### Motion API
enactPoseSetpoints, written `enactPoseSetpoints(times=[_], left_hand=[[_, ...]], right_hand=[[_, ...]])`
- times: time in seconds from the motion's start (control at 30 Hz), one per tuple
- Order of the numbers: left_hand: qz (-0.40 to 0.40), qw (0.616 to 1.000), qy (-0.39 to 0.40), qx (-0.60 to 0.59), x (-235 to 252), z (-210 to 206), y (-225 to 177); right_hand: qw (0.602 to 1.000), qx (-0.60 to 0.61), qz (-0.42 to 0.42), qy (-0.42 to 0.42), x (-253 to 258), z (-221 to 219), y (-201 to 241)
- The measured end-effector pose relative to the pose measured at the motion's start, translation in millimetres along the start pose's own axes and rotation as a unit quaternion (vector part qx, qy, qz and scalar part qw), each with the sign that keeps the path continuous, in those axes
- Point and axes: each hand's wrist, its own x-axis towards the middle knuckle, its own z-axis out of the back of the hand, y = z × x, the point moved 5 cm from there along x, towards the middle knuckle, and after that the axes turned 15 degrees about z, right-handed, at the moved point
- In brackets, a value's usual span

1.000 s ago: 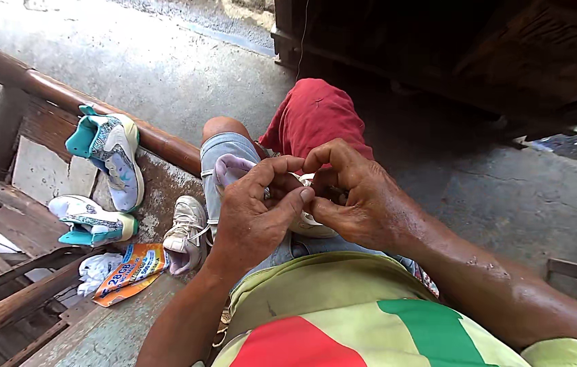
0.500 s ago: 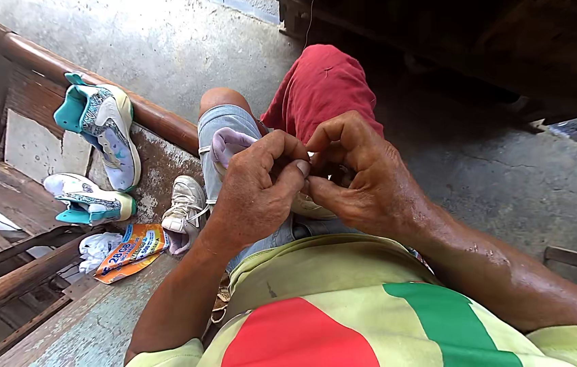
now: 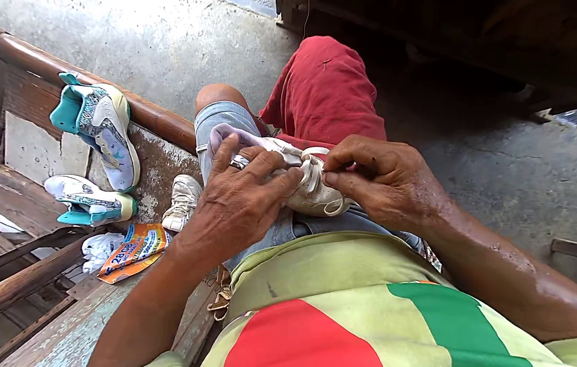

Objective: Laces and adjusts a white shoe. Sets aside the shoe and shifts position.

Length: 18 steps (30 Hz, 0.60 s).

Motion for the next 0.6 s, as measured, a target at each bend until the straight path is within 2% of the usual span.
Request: enactPoseSetpoints(times=[0.07, 0.2, 0.37, 0.47, 0.53, 0.6], left_hand=[[-0.008, 1.0, 0.024, -0.001, 0, -5, 7], [-0.009, 0.996, 0.038, -0.083, 6, -5, 14], [0.026, 0.98, -0.024, -0.194, 11, 11, 3], [0.095, 0.946, -0.047, -0.306, 19, 25, -4], [0.14, 0.91, -0.024, -0.39, 22, 12, -1], [0.174, 0.884, 0.025, -0.433, 22, -13, 6]], right_hand=[[1.0, -0.013, -0.015, 0.02, -5, -2, -1], [0.999, -0.029, -0.015, 0.041, -10, -5, -1], [0.998, -0.048, 0.011, 0.035, -5, 4, 10], [0.991, -0.118, 0.068, 0.001, 5, 21, 35], [0.983, -0.163, 0.088, -0.001, 10, 30, 41], [0.98, -0.187, 0.066, 0.025, 9, 31, 33]])
